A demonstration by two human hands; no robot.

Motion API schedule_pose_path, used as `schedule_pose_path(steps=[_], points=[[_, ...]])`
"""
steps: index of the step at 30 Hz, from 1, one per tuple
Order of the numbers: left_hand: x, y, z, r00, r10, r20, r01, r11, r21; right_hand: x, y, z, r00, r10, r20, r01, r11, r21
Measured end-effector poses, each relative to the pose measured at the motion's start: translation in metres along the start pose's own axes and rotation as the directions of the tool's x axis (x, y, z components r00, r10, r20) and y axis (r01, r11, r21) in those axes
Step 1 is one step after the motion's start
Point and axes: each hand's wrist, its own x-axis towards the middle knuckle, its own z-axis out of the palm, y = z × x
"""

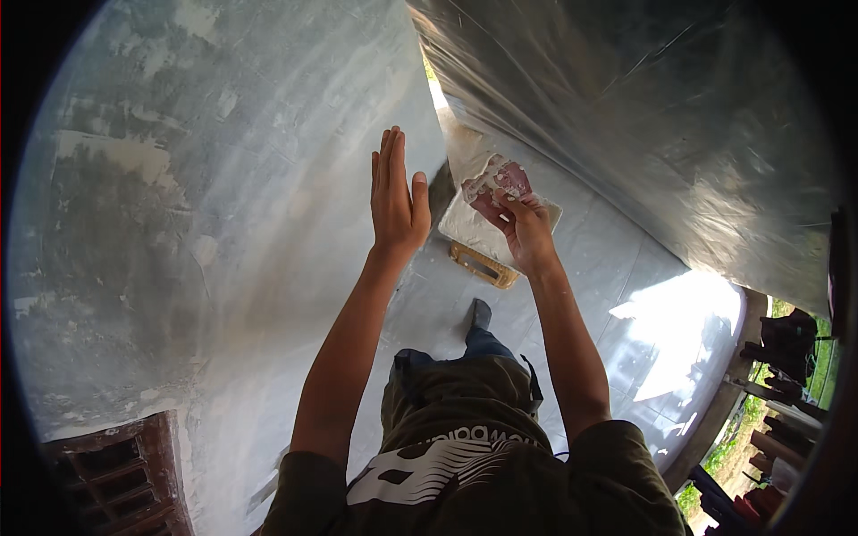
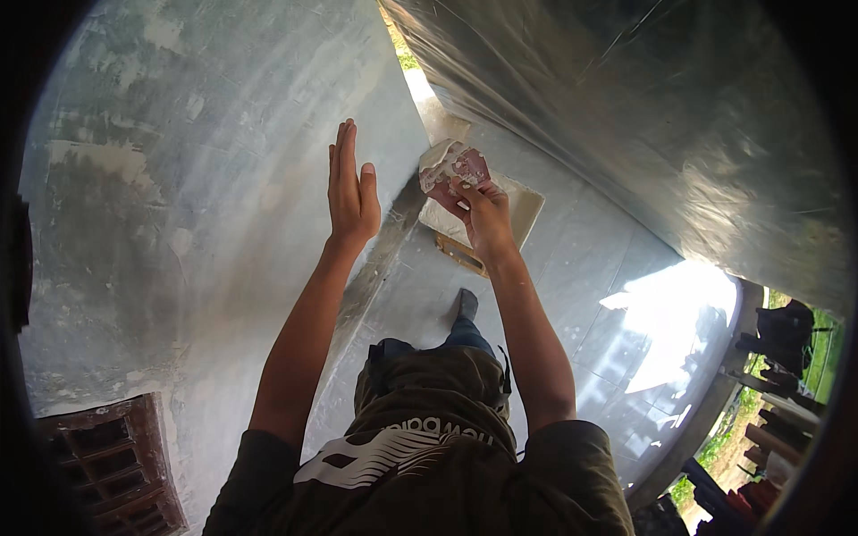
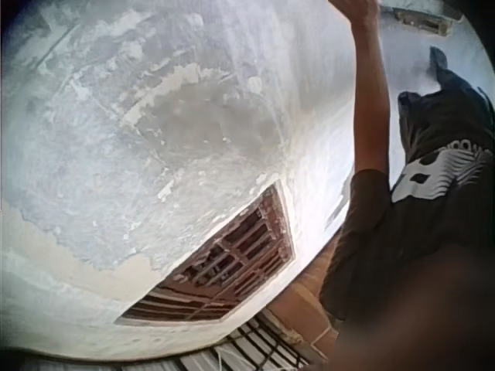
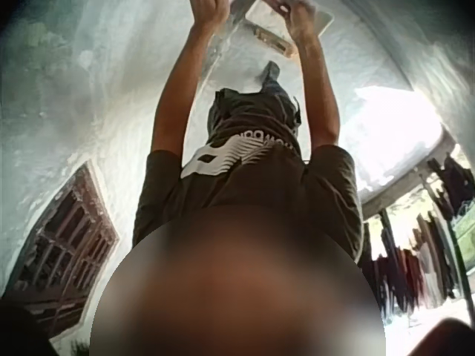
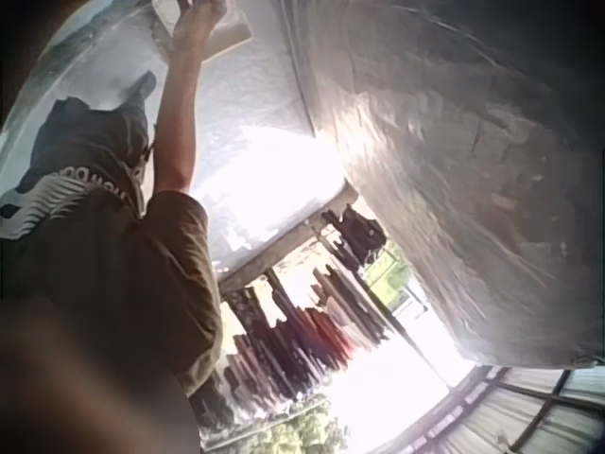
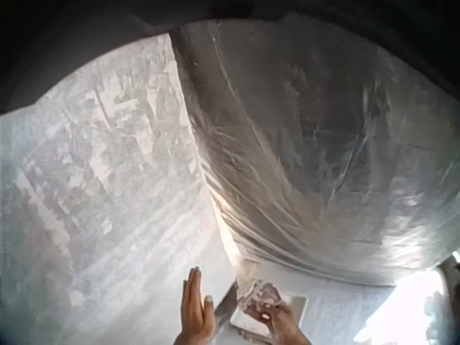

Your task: The person applies plaster paste from a bucket onto an exterior wall, then smooths it with a scraper tool.

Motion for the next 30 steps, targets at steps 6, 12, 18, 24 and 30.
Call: schedule_pose_path(steps=[6, 12, 18, 24, 30], points=[[-0.028, -0.016, 0.082, 0.970, -0.057, 0.238, 0.089, 0.988, -0.123, 0.011, 0.030, -0.077, 0.963, 0.103, -0.247, -0.102, 0.995, 0.019], [-0.069, -0.051, 0.129, 0.908, -0.101, 0.406, 0.165, 0.979, -0.124, 0.020, 0.079, -0.142, 0.895, 0.141, -0.423, -0.229, 0.959, -0.165], [-0.125, -0.091, 0.164, 0.839, -0.173, 0.517, 0.270, 0.956, -0.117, 0.027, 0.146, -0.190, 0.879, -0.063, -0.472, -0.384, 0.493, -0.781], [-0.171, -0.123, 0.177, 0.763, -0.225, 0.606, 0.357, 0.928, -0.105, 0.039, 0.227, -0.204, 0.986, -0.121, -0.114, -0.137, -0.206, -0.969], [-0.202, -0.147, 0.175, 0.720, -0.208, 0.662, 0.383, 0.915, -0.129, 0.047, 0.280, -0.205, 0.991, -0.031, -0.128, -0.129, -0.397, -0.909]])
